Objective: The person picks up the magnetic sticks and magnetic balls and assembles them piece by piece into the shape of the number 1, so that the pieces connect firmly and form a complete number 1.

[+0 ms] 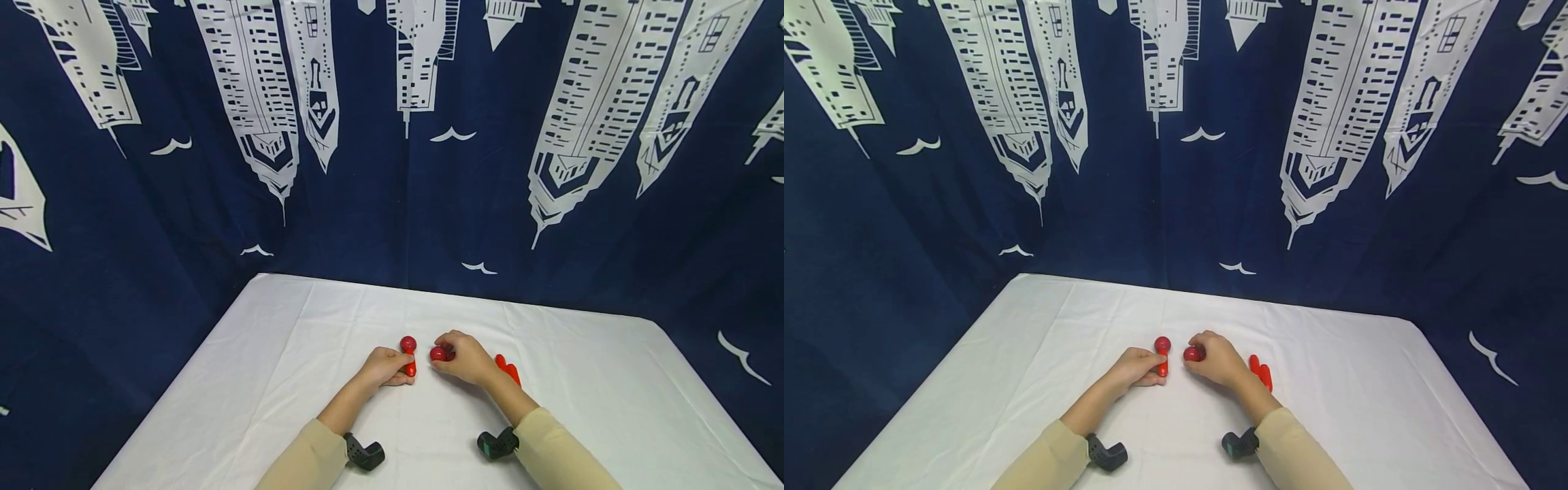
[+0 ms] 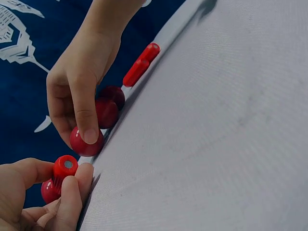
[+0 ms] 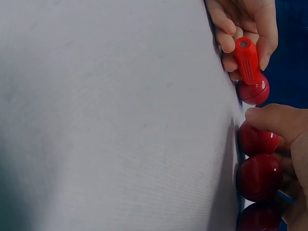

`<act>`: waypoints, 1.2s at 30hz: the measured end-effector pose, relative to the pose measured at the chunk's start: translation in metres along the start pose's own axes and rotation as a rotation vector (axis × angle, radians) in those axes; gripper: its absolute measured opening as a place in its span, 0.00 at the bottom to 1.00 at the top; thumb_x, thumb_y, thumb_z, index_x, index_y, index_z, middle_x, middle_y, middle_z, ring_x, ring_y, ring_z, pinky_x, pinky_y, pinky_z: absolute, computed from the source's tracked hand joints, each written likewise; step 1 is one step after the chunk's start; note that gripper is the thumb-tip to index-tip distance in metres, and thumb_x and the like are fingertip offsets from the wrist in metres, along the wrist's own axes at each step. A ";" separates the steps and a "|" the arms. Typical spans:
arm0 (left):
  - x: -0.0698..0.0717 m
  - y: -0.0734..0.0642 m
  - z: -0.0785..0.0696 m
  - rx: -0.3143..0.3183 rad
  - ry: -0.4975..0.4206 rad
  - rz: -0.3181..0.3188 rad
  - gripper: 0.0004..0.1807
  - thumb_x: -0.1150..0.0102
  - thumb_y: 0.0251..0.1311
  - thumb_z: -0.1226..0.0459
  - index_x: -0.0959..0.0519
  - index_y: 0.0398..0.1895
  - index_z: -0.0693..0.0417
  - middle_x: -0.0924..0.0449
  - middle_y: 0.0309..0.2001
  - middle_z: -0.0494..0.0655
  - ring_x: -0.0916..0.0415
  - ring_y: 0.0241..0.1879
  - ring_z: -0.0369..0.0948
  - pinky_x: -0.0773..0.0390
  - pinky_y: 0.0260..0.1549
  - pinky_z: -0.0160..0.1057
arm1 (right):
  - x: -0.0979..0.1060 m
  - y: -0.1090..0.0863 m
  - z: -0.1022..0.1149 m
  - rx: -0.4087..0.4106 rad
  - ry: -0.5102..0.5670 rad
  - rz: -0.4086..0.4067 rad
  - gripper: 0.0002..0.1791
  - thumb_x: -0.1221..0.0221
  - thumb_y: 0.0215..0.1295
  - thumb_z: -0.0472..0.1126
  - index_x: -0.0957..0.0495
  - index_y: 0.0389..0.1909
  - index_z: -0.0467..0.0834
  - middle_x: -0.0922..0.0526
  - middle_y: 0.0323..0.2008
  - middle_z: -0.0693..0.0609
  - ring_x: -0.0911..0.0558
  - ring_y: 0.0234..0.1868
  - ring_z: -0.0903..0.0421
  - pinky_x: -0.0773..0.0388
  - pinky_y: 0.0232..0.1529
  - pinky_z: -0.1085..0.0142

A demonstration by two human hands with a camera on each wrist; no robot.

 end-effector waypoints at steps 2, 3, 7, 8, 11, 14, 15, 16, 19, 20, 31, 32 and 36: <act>0.000 0.000 -0.001 -0.006 0.000 0.005 0.12 0.41 0.65 0.64 0.20 0.35 0.69 0.20 0.20 0.48 0.18 0.21 0.36 0.20 0.23 0.27 | -0.001 0.000 -0.001 0.002 -0.008 -0.002 0.17 0.28 0.51 0.41 0.18 0.41 0.40 0.20 0.35 0.55 0.23 0.36 0.57 0.21 0.43 0.60; 0.000 0.000 -0.001 -0.008 0.000 0.007 0.12 0.41 0.65 0.64 0.20 0.35 0.68 0.20 0.20 0.48 0.18 0.21 0.36 0.20 0.23 0.27 | -0.002 0.000 -0.001 0.004 -0.011 -0.003 0.16 0.28 0.51 0.41 0.18 0.40 0.41 0.20 0.34 0.55 0.23 0.36 0.58 0.22 0.43 0.60; -0.001 -0.001 -0.001 -0.007 -0.006 0.008 0.12 0.40 0.64 0.64 0.20 0.35 0.68 0.20 0.20 0.47 0.18 0.21 0.36 0.20 0.23 0.28 | -0.002 0.000 -0.001 0.013 -0.010 -0.010 0.15 0.28 0.51 0.40 0.18 0.39 0.41 0.21 0.34 0.56 0.23 0.35 0.58 0.22 0.42 0.60; -0.001 -0.002 -0.001 -0.006 -0.007 0.009 0.12 0.40 0.64 0.64 0.20 0.35 0.68 0.20 0.20 0.48 0.18 0.21 0.36 0.20 0.23 0.28 | -0.002 0.000 0.000 0.019 -0.011 -0.011 0.15 0.28 0.51 0.40 0.18 0.39 0.41 0.21 0.33 0.55 0.23 0.35 0.58 0.22 0.42 0.60; -0.001 -0.002 -0.001 -0.005 -0.008 0.009 0.12 0.40 0.64 0.64 0.20 0.36 0.69 0.20 0.21 0.48 0.18 0.21 0.36 0.20 0.24 0.28 | -0.002 -0.001 0.000 0.016 -0.008 -0.014 0.16 0.27 0.50 0.40 0.18 0.39 0.40 0.20 0.33 0.55 0.23 0.35 0.57 0.22 0.42 0.59; -0.001 -0.002 -0.001 -0.006 -0.006 0.012 0.13 0.41 0.65 0.64 0.20 0.37 0.69 0.20 0.22 0.48 0.17 0.22 0.36 0.20 0.24 0.28 | -0.002 0.000 -0.001 0.004 -0.002 -0.021 0.16 0.27 0.50 0.40 0.18 0.39 0.40 0.20 0.34 0.54 0.23 0.35 0.57 0.22 0.42 0.60; -0.001 -0.002 -0.001 -0.006 -0.007 0.012 0.13 0.41 0.65 0.64 0.20 0.37 0.69 0.20 0.22 0.48 0.17 0.22 0.37 0.20 0.24 0.27 | -0.001 -0.001 -0.001 -0.003 0.006 -0.023 0.16 0.27 0.50 0.40 0.18 0.40 0.40 0.20 0.34 0.55 0.23 0.36 0.58 0.22 0.42 0.60; -0.001 -0.001 0.000 -0.007 -0.008 0.014 0.13 0.41 0.65 0.64 0.20 0.37 0.70 0.20 0.22 0.48 0.17 0.23 0.37 0.20 0.24 0.27 | -0.001 -0.001 -0.001 -0.007 0.010 -0.027 0.16 0.27 0.50 0.40 0.18 0.40 0.40 0.19 0.34 0.54 0.23 0.36 0.58 0.21 0.42 0.60; -0.001 -0.001 0.001 -0.002 -0.007 0.018 0.13 0.41 0.65 0.64 0.20 0.38 0.69 0.20 0.23 0.48 0.17 0.23 0.37 0.20 0.24 0.27 | 0.001 -0.001 0.001 -0.008 0.022 -0.039 0.17 0.27 0.50 0.39 0.18 0.41 0.39 0.19 0.34 0.54 0.23 0.35 0.58 0.21 0.41 0.61; 0.000 -0.001 0.001 -0.001 -0.008 0.019 0.13 0.40 0.65 0.64 0.20 0.38 0.69 0.20 0.23 0.48 0.17 0.24 0.37 0.20 0.24 0.27 | 0.001 -0.001 0.002 -0.008 0.025 -0.042 0.17 0.27 0.50 0.39 0.18 0.41 0.39 0.19 0.34 0.54 0.23 0.35 0.57 0.20 0.41 0.61; 0.000 -0.002 0.001 -0.001 -0.005 0.016 0.14 0.40 0.65 0.63 0.20 0.39 0.70 0.19 0.23 0.48 0.17 0.23 0.37 0.19 0.26 0.29 | 0.010 -0.002 0.011 0.014 0.044 -0.060 0.17 0.28 0.51 0.39 0.18 0.42 0.38 0.19 0.34 0.55 0.21 0.36 0.55 0.20 0.38 0.63; 0.000 -0.001 0.001 -0.002 -0.004 0.016 0.14 0.40 0.65 0.63 0.20 0.39 0.70 0.19 0.23 0.48 0.17 0.23 0.37 0.19 0.26 0.29 | 0.010 -0.002 0.012 0.018 0.048 -0.060 0.17 0.28 0.51 0.39 0.18 0.42 0.38 0.19 0.34 0.55 0.21 0.36 0.55 0.19 0.38 0.63; -0.001 0.000 0.001 0.005 -0.009 0.020 0.13 0.40 0.65 0.63 0.20 0.39 0.70 0.19 0.23 0.48 0.17 0.23 0.37 0.19 0.26 0.29 | 0.013 -0.003 0.017 0.040 0.078 -0.064 0.18 0.27 0.51 0.39 0.18 0.42 0.38 0.19 0.34 0.54 0.21 0.37 0.54 0.19 0.38 0.60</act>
Point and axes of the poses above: each hand's wrist, its own y-axis towards the middle knuckle, its own x-axis out of the back of the hand, z = x × y, the point moved 7 cm from there along y, towards the middle knuckle
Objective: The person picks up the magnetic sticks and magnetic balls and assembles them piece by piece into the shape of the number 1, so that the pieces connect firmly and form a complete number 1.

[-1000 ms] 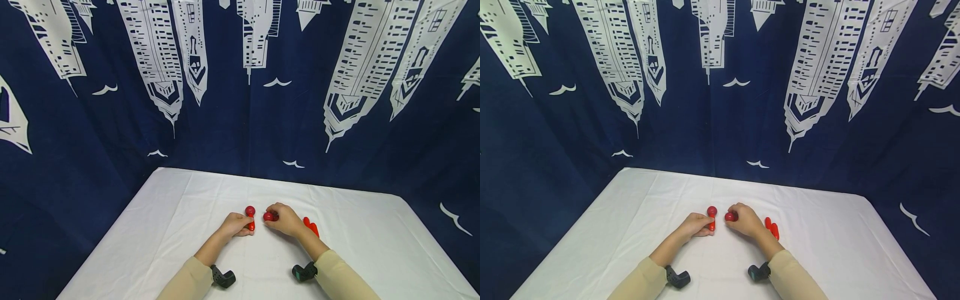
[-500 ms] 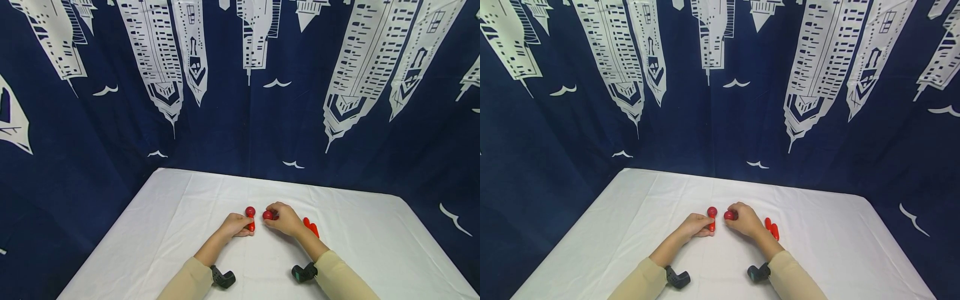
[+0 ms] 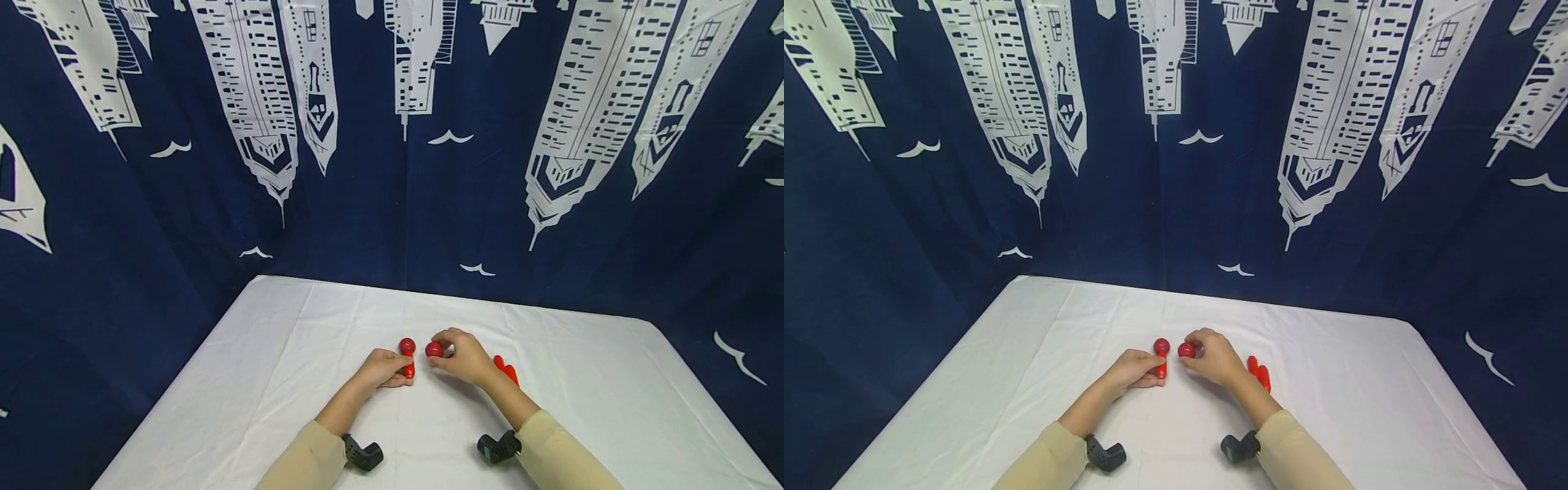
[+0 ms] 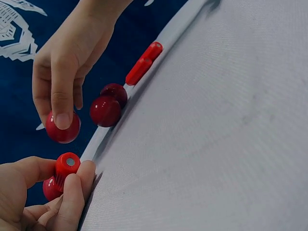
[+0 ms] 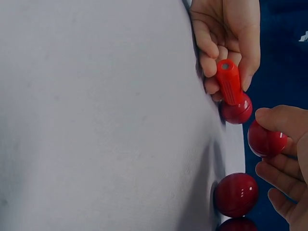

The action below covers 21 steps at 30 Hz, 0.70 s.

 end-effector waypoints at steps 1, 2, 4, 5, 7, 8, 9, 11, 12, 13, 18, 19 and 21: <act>0.000 0.000 0.000 0.001 0.000 0.001 0.13 0.40 0.65 0.64 0.20 0.39 0.70 0.19 0.23 0.48 0.17 0.23 0.37 0.19 0.26 0.29 | 0.000 0.000 0.001 0.006 0.007 -0.002 0.18 0.27 0.51 0.39 0.18 0.42 0.38 0.19 0.34 0.54 0.21 0.37 0.54 0.18 0.38 0.59; 0.000 0.000 0.000 0.003 -0.001 0.000 0.13 0.40 0.65 0.64 0.20 0.39 0.70 0.19 0.23 0.48 0.17 0.23 0.37 0.19 0.26 0.29 | 0.001 0.000 0.003 0.011 0.015 -0.004 0.18 0.27 0.51 0.39 0.18 0.42 0.38 0.19 0.34 0.54 0.21 0.37 0.54 0.18 0.38 0.59; 0.000 0.000 0.000 0.005 -0.003 0.001 0.14 0.40 0.65 0.64 0.20 0.39 0.70 0.19 0.24 0.48 0.17 0.23 0.37 0.19 0.27 0.29 | 0.001 -0.001 0.005 0.017 0.025 -0.008 0.18 0.27 0.51 0.39 0.18 0.42 0.38 0.19 0.35 0.54 0.21 0.37 0.55 0.18 0.37 0.61; 0.001 0.000 0.000 0.006 -0.002 0.001 0.14 0.40 0.65 0.63 0.20 0.40 0.70 0.19 0.24 0.48 0.17 0.24 0.37 0.19 0.27 0.29 | 0.001 -0.001 0.006 0.020 0.026 -0.009 0.18 0.27 0.51 0.39 0.18 0.42 0.38 0.19 0.35 0.54 0.21 0.37 0.56 0.18 0.37 0.62; 0.001 0.001 0.000 0.010 -0.003 0.001 0.14 0.40 0.65 0.63 0.20 0.40 0.70 0.19 0.25 0.49 0.17 0.24 0.37 0.19 0.27 0.29 | 0.001 -0.001 0.008 0.019 0.027 -0.012 0.18 0.27 0.51 0.39 0.18 0.42 0.38 0.18 0.35 0.54 0.21 0.37 0.56 0.18 0.37 0.63; 0.002 0.001 0.000 0.014 -0.005 0.001 0.14 0.40 0.65 0.63 0.20 0.40 0.70 0.19 0.25 0.49 0.17 0.24 0.38 0.19 0.28 0.29 | 0.001 -0.001 0.009 0.019 0.029 -0.013 0.17 0.27 0.52 0.39 0.18 0.42 0.38 0.18 0.35 0.54 0.21 0.37 0.56 0.18 0.37 0.63; 0.002 0.001 0.000 0.016 -0.006 0.001 0.14 0.40 0.65 0.63 0.20 0.40 0.70 0.19 0.25 0.49 0.16 0.25 0.38 0.19 0.28 0.30 | 0.001 -0.001 0.010 0.018 0.032 -0.014 0.17 0.27 0.52 0.39 0.18 0.42 0.38 0.18 0.35 0.54 0.21 0.37 0.56 0.18 0.37 0.63; 0.002 0.001 0.000 0.017 -0.011 0.001 0.14 0.40 0.65 0.63 0.20 0.40 0.70 0.18 0.25 0.50 0.16 0.25 0.38 0.18 0.29 0.30 | 0.001 -0.002 0.012 0.015 0.037 -0.018 0.17 0.27 0.52 0.39 0.18 0.42 0.38 0.18 0.36 0.54 0.21 0.38 0.56 0.18 0.38 0.62; 0.002 0.000 0.000 0.015 -0.015 0.003 0.14 0.40 0.65 0.63 0.20 0.40 0.71 0.18 0.25 0.50 0.16 0.25 0.39 0.18 0.29 0.31 | 0.001 -0.003 0.013 0.015 0.042 -0.021 0.17 0.27 0.52 0.39 0.18 0.43 0.38 0.18 0.36 0.54 0.21 0.38 0.55 0.18 0.38 0.61; 0.002 0.000 -0.001 0.014 -0.018 0.003 0.14 0.40 0.65 0.63 0.20 0.40 0.71 0.18 0.25 0.50 0.16 0.25 0.39 0.18 0.29 0.31 | 0.002 -0.003 0.015 0.014 0.048 -0.024 0.18 0.28 0.52 0.39 0.18 0.43 0.38 0.18 0.36 0.54 0.21 0.38 0.55 0.18 0.38 0.60; 0.000 -0.001 -0.002 -0.001 -0.021 0.003 0.14 0.40 0.65 0.64 0.20 0.40 0.72 0.18 0.24 0.49 0.16 0.25 0.39 0.18 0.29 0.31 | 0.004 -0.007 0.021 0.003 0.082 -0.061 0.17 0.28 0.52 0.38 0.18 0.43 0.38 0.18 0.36 0.54 0.21 0.39 0.54 0.18 0.41 0.55; 0.000 -0.002 -0.002 -0.003 -0.019 0.001 0.14 0.40 0.65 0.64 0.20 0.40 0.72 0.18 0.24 0.49 0.16 0.25 0.39 0.18 0.29 0.31 | 0.004 -0.008 0.022 0.001 0.089 -0.070 0.17 0.27 0.51 0.38 0.18 0.42 0.38 0.17 0.36 0.54 0.20 0.39 0.54 0.18 0.42 0.54; 0.000 -0.002 -0.002 -0.007 -0.017 -0.002 0.14 0.40 0.65 0.64 0.20 0.40 0.72 0.18 0.23 0.48 0.16 0.25 0.39 0.18 0.29 0.32 | 0.005 -0.010 0.024 -0.001 0.102 -0.085 0.17 0.27 0.51 0.37 0.17 0.42 0.38 0.17 0.35 0.54 0.20 0.38 0.55 0.19 0.42 0.54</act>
Point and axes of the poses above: each hand's wrist, its own y-axis towards the middle knuckle, its own x-axis out of the back of the hand, z = x × y, the point moved 7 cm from there along y, towards the middle knuckle
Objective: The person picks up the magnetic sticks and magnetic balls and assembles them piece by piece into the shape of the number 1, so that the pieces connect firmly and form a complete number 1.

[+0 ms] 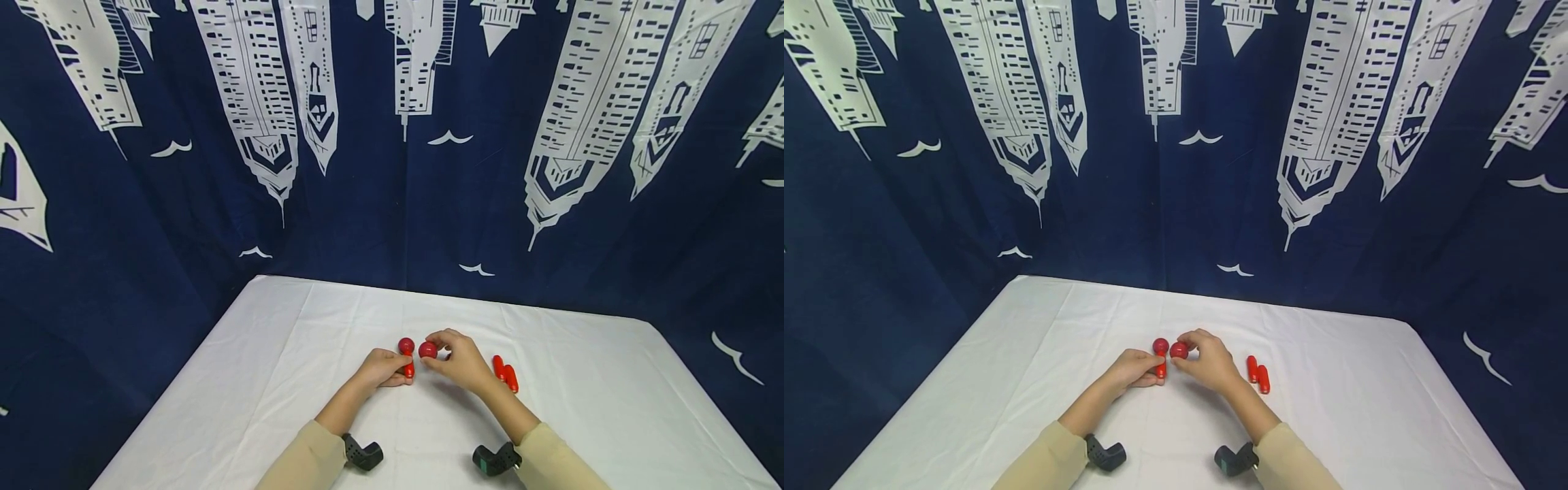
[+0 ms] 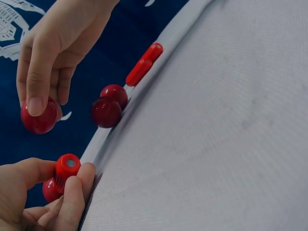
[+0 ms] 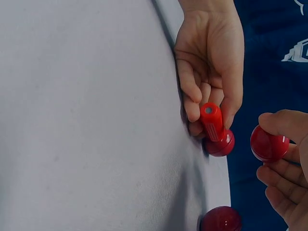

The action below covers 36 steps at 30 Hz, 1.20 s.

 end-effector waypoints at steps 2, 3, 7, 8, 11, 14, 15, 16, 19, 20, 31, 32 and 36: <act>-0.001 -0.004 -0.004 -0.001 0.004 0.000 0.14 0.41 0.66 0.64 0.20 0.41 0.72 0.18 0.24 0.49 0.16 0.26 0.40 0.18 0.30 0.32 | 0.000 -0.002 0.001 0.003 0.007 -0.009 0.16 0.27 0.51 0.37 0.17 0.42 0.39 0.17 0.35 0.54 0.20 0.38 0.55 0.19 0.41 0.54; -0.001 -0.004 -0.003 -0.005 0.004 0.000 0.14 0.41 0.66 0.65 0.20 0.41 0.73 0.18 0.24 0.49 0.16 0.26 0.40 0.18 0.31 0.32 | 0.000 -0.002 0.002 0.003 0.011 -0.012 0.16 0.27 0.51 0.37 0.17 0.42 0.39 0.17 0.35 0.54 0.20 0.38 0.54 0.19 0.40 0.55; -0.001 -0.004 -0.003 -0.004 -0.002 -0.004 0.14 0.41 0.65 0.65 0.20 0.40 0.72 0.18 0.24 0.49 0.16 0.25 0.39 0.18 0.30 0.32 | -0.001 -0.006 0.003 0.002 0.017 -0.019 0.16 0.28 0.51 0.38 0.17 0.42 0.39 0.18 0.34 0.55 0.20 0.37 0.54 0.19 0.37 0.62; -0.001 -0.004 -0.003 -0.004 -0.005 -0.005 0.14 0.41 0.65 0.65 0.20 0.40 0.72 0.18 0.23 0.49 0.16 0.25 0.39 0.18 0.29 0.31 | -0.002 -0.007 0.003 0.001 0.016 -0.021 0.16 0.28 0.52 0.38 0.17 0.42 0.40 0.18 0.34 0.55 0.20 0.37 0.54 0.20 0.37 0.63; 0.000 -0.001 0.000 -0.006 -0.003 -0.014 0.14 0.40 0.65 0.64 0.20 0.40 0.72 0.18 0.23 0.48 0.17 0.24 0.38 0.18 0.27 0.30 | -0.003 -0.010 0.003 -0.011 0.019 -0.039 0.16 0.27 0.51 0.38 0.17 0.41 0.40 0.17 0.34 0.56 0.20 0.37 0.55 0.20 0.38 0.63; 0.000 -0.001 0.001 -0.008 -0.005 -0.015 0.14 0.40 0.64 0.64 0.20 0.40 0.72 0.18 0.24 0.49 0.17 0.24 0.38 0.18 0.27 0.30 | -0.005 -0.013 0.003 -0.040 0.036 -0.058 0.17 0.26 0.49 0.37 0.17 0.41 0.41 0.17 0.35 0.56 0.19 0.37 0.56 0.19 0.40 0.60; 0.000 -0.001 0.000 -0.010 -0.006 -0.013 0.15 0.40 0.64 0.64 0.20 0.41 0.72 0.17 0.24 0.49 0.17 0.24 0.38 0.19 0.27 0.30 | -0.006 -0.015 0.003 -0.051 0.045 -0.065 0.17 0.26 0.49 0.37 0.17 0.41 0.41 0.17 0.35 0.56 0.19 0.37 0.56 0.19 0.40 0.59; 0.000 -0.001 0.000 -0.008 -0.008 -0.012 0.15 0.40 0.64 0.64 0.20 0.41 0.72 0.17 0.24 0.49 0.17 0.24 0.38 0.19 0.27 0.30 | -0.007 -0.016 0.002 -0.063 0.051 -0.070 0.17 0.26 0.49 0.37 0.16 0.41 0.40 0.17 0.35 0.56 0.19 0.36 0.56 0.19 0.40 0.59; 0.000 -0.002 0.000 -0.012 -0.013 -0.006 0.15 0.40 0.65 0.64 0.20 0.41 0.72 0.17 0.25 0.50 0.16 0.25 0.38 0.18 0.28 0.30 | -0.010 -0.019 0.001 -0.102 0.076 -0.081 0.17 0.26 0.49 0.37 0.16 0.41 0.40 0.18 0.33 0.55 0.20 0.33 0.56 0.20 0.36 0.63; -0.001 -0.002 0.000 -0.014 -0.016 -0.004 0.15 0.40 0.65 0.64 0.20 0.41 0.72 0.17 0.25 0.50 0.16 0.25 0.39 0.18 0.28 0.30 | -0.012 -0.021 0.000 -0.116 0.086 -0.084 0.17 0.26 0.49 0.37 0.16 0.40 0.40 0.18 0.32 0.55 0.21 0.32 0.56 0.21 0.35 0.65; 0.000 0.000 0.001 -0.033 -0.005 -0.002 0.14 0.40 0.64 0.65 0.19 0.41 0.74 0.16 0.26 0.54 0.16 0.25 0.38 0.18 0.28 0.30 | -0.026 -0.029 -0.005 -0.179 0.193 -0.051 0.17 0.26 0.51 0.40 0.18 0.40 0.39 0.19 0.30 0.54 0.22 0.31 0.58 0.21 0.34 0.70; 0.000 0.000 0.001 -0.036 0.004 -0.005 0.15 0.40 0.64 0.65 0.19 0.41 0.73 0.16 0.26 0.53 0.17 0.25 0.38 0.18 0.28 0.30 | -0.027 -0.030 -0.004 -0.171 0.206 -0.045 0.17 0.27 0.51 0.39 0.18 0.40 0.38 0.18 0.30 0.54 0.21 0.31 0.58 0.20 0.34 0.70; 0.002 0.000 0.001 -0.043 0.032 -0.018 0.14 0.40 0.64 0.64 0.19 0.39 0.72 0.16 0.24 0.50 0.18 0.24 0.35 0.18 0.28 0.30 | -0.034 -0.034 -0.004 -0.193 0.284 -0.016 0.17 0.27 0.51 0.37 0.20 0.40 0.36 0.18 0.33 0.51 0.19 0.32 0.56 0.19 0.37 0.70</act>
Point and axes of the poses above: each hand's wrist, its own y-axis towards the middle knuckle, its own x-axis out of the back of the hand, z = x × y, the point moved 7 cm from there along y, towards the middle knuckle
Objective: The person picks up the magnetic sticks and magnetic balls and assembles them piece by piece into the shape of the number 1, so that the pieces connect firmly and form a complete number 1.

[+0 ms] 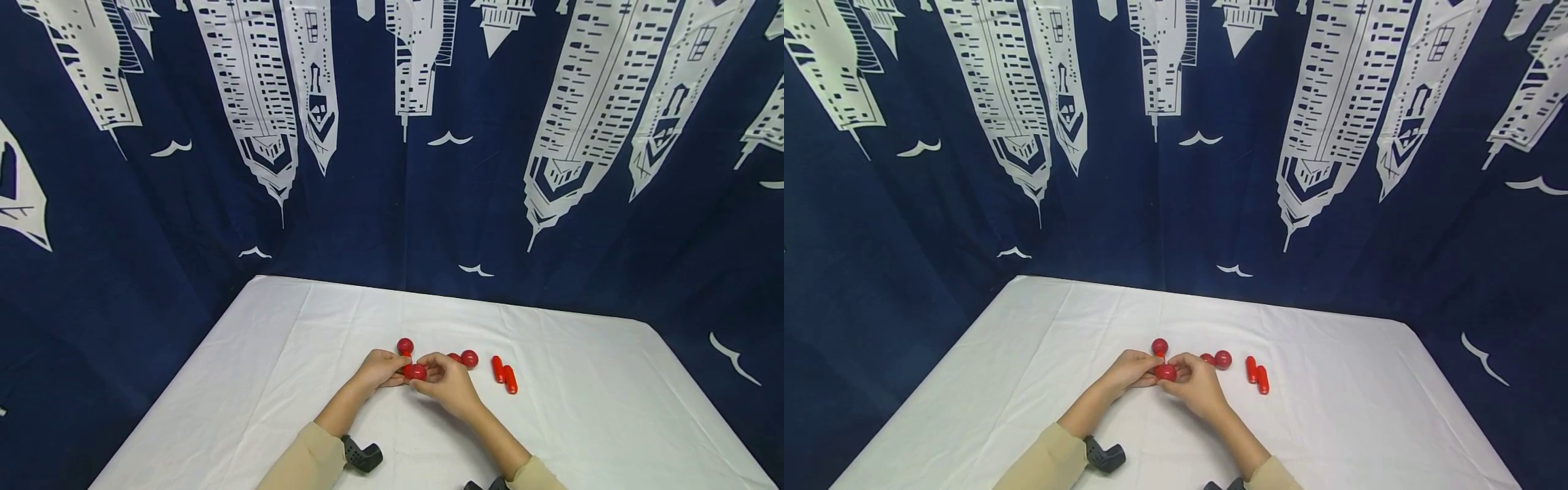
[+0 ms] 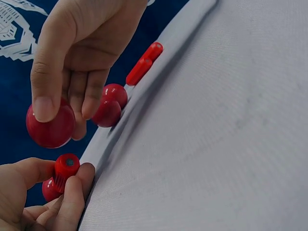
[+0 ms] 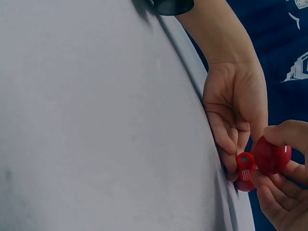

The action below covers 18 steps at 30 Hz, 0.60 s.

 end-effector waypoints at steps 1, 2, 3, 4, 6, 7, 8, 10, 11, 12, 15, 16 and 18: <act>0.000 0.000 0.000 0.000 0.002 -0.001 0.14 0.40 0.64 0.64 0.19 0.39 0.72 0.17 0.24 0.49 0.18 0.23 0.35 0.18 0.28 0.30 | -0.002 -0.001 -0.001 -0.006 0.017 0.006 0.18 0.27 0.51 0.36 0.21 0.40 0.35 0.18 0.33 0.50 0.18 0.33 0.55 0.19 0.37 0.69; 0.000 0.000 0.000 0.001 0.002 -0.002 0.14 0.40 0.64 0.64 0.19 0.38 0.72 0.18 0.23 0.48 0.19 0.22 0.34 0.19 0.28 0.30 | -0.003 -0.001 -0.001 -0.010 0.033 0.010 0.18 0.27 0.50 0.35 0.21 0.40 0.35 0.18 0.34 0.49 0.18 0.33 0.55 0.18 0.38 0.69; 0.000 0.000 0.000 0.000 0.000 -0.002 0.13 0.40 0.64 0.65 0.19 0.38 0.72 0.18 0.22 0.48 0.20 0.22 0.34 0.19 0.28 0.30 | -0.004 -0.001 -0.002 -0.027 0.049 0.011 0.18 0.27 0.50 0.35 0.21 0.40 0.35 0.19 0.33 0.49 0.18 0.34 0.55 0.19 0.38 0.69; 0.000 0.000 0.001 0.000 -0.002 -0.002 0.13 0.40 0.63 0.65 0.19 0.38 0.72 0.19 0.22 0.47 0.20 0.21 0.34 0.19 0.27 0.30 | -0.005 -0.002 -0.003 -0.029 0.059 0.013 0.18 0.27 0.50 0.34 0.22 0.40 0.35 0.19 0.33 0.48 0.18 0.34 0.54 0.18 0.38 0.69; 0.000 0.001 0.001 -0.002 -0.005 -0.004 0.13 0.40 0.63 0.65 0.19 0.37 0.72 0.20 0.21 0.46 0.21 0.20 0.33 0.19 0.27 0.30 | -0.008 -0.002 -0.003 -0.034 0.074 0.014 0.18 0.27 0.49 0.33 0.22 0.39 0.34 0.19 0.33 0.48 0.18 0.34 0.54 0.18 0.38 0.69; 0.000 0.001 0.001 -0.003 -0.008 -0.005 0.13 0.39 0.63 0.65 0.19 0.37 0.72 0.21 0.21 0.45 0.22 0.20 0.32 0.18 0.27 0.30 | -0.008 -0.002 -0.003 -0.032 0.077 0.014 0.18 0.27 0.49 0.32 0.23 0.39 0.34 0.19 0.33 0.48 0.18 0.34 0.54 0.18 0.38 0.69; 0.000 0.002 0.002 -0.003 -0.009 -0.007 0.13 0.39 0.63 0.65 0.19 0.37 0.72 0.21 0.21 0.45 0.22 0.20 0.32 0.18 0.27 0.30 | -0.009 -0.003 -0.003 -0.031 0.079 0.014 0.18 0.27 0.48 0.32 0.23 0.39 0.34 0.19 0.33 0.47 0.18 0.34 0.54 0.19 0.38 0.69; 0.000 0.002 0.002 -0.007 -0.010 -0.011 0.13 0.39 0.62 0.65 0.19 0.37 0.72 0.22 0.21 0.45 0.23 0.20 0.32 0.18 0.26 0.30 | -0.011 -0.003 -0.003 -0.024 0.071 0.012 0.18 0.27 0.48 0.32 0.23 0.38 0.34 0.20 0.32 0.48 0.18 0.33 0.54 0.19 0.38 0.70; 0.000 0.002 0.001 -0.010 -0.010 -0.014 0.13 0.39 0.62 0.65 0.19 0.36 0.72 0.22 0.21 0.45 0.23 0.20 0.32 0.18 0.26 0.30 | -0.011 -0.004 -0.003 -0.022 0.067 0.009 0.18 0.27 0.48 0.32 0.23 0.38 0.34 0.20 0.32 0.48 0.19 0.33 0.54 0.19 0.37 0.71; 0.000 0.002 0.001 -0.011 -0.009 -0.016 0.13 0.39 0.62 0.65 0.19 0.36 0.72 0.22 0.21 0.45 0.23 0.20 0.32 0.19 0.26 0.30 | -0.012 -0.004 -0.002 -0.015 0.058 0.006 0.18 0.27 0.48 0.32 0.23 0.38 0.34 0.20 0.31 0.48 0.19 0.33 0.53 0.19 0.37 0.71; 0.000 0.001 0.001 -0.018 -0.006 -0.018 0.13 0.39 0.62 0.65 0.19 0.36 0.72 0.22 0.21 0.45 0.23 0.20 0.32 0.19 0.26 0.30 | -0.014 -0.006 -0.002 0.003 0.028 -0.009 0.18 0.26 0.47 0.33 0.22 0.37 0.35 0.20 0.30 0.49 0.19 0.32 0.53 0.20 0.34 0.71; 0.000 0.001 0.001 -0.019 -0.006 -0.016 0.13 0.39 0.62 0.65 0.19 0.36 0.72 0.21 0.21 0.45 0.23 0.21 0.32 0.19 0.26 0.30 | -0.015 -0.006 -0.003 0.007 0.017 -0.016 0.18 0.26 0.47 0.33 0.22 0.36 0.35 0.20 0.29 0.50 0.19 0.32 0.53 0.20 0.34 0.71; 0.000 0.001 0.000 -0.023 0.000 -0.016 0.13 0.39 0.62 0.65 0.19 0.36 0.72 0.21 0.21 0.45 0.23 0.21 0.32 0.19 0.26 0.30 | -0.016 -0.006 -0.003 0.010 0.000 -0.030 0.18 0.26 0.46 0.33 0.22 0.36 0.35 0.20 0.29 0.50 0.19 0.31 0.54 0.21 0.32 0.71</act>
Point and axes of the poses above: each hand's wrist, its own y-axis towards the middle knuckle, its own x-axis out of the back of the hand, z = x × y, the point moved 7 cm from there along y, towards the middle knuckle
